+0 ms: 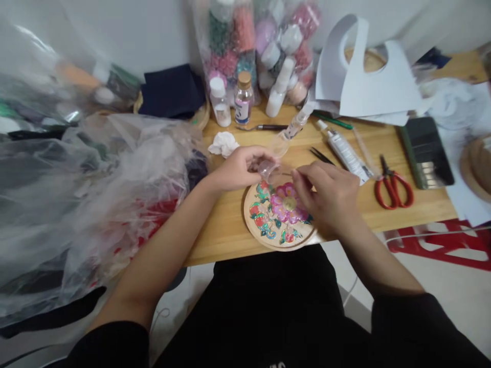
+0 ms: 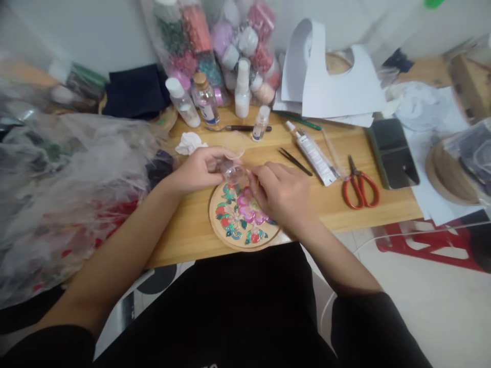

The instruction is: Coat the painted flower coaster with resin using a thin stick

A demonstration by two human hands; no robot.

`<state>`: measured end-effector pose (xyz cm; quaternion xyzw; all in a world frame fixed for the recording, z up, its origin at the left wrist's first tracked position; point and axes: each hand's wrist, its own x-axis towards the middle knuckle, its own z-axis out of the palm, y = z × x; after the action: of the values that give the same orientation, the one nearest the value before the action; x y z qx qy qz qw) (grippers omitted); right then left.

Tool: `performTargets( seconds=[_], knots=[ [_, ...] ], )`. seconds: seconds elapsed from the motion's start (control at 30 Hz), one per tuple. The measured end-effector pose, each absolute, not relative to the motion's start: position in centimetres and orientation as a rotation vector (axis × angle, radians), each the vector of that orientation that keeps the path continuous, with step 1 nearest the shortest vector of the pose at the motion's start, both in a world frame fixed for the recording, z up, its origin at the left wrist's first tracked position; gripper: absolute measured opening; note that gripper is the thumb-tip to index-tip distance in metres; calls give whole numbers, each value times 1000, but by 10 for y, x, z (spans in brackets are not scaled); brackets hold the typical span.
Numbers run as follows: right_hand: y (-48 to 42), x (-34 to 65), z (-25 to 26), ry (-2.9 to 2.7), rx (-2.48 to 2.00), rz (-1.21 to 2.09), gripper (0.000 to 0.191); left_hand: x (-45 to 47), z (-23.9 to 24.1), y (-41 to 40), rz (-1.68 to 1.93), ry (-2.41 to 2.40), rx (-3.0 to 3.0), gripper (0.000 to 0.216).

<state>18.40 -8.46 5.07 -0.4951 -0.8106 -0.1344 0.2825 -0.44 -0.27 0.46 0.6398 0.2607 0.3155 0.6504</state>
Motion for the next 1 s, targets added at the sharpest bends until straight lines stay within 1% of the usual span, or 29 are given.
performTargets(
  seconds=[0.1,0.17,0.37,0.47,0.8,1.0],
  knots=[
    [-77,182,45,-2184,-1316,-435,24,-4,4,-1,738,582,1499,35],
    [-75,182,42,-2191,-1315,-395,24,-4,4,0,735,590,1505,35],
    [-74,184,31,-2053,-1415,62,27,-5,3,0,710,595,1510,37],
    [-73,185,29,-1984,-1454,178,27,-5,2,1,715,576,1506,35],
    [-74,181,32,-1986,-1480,245,27,-6,3,0,712,583,1564,34],
    [-75,183,36,-1893,-1464,346,27,-6,2,1,716,552,1586,34]
  ],
)
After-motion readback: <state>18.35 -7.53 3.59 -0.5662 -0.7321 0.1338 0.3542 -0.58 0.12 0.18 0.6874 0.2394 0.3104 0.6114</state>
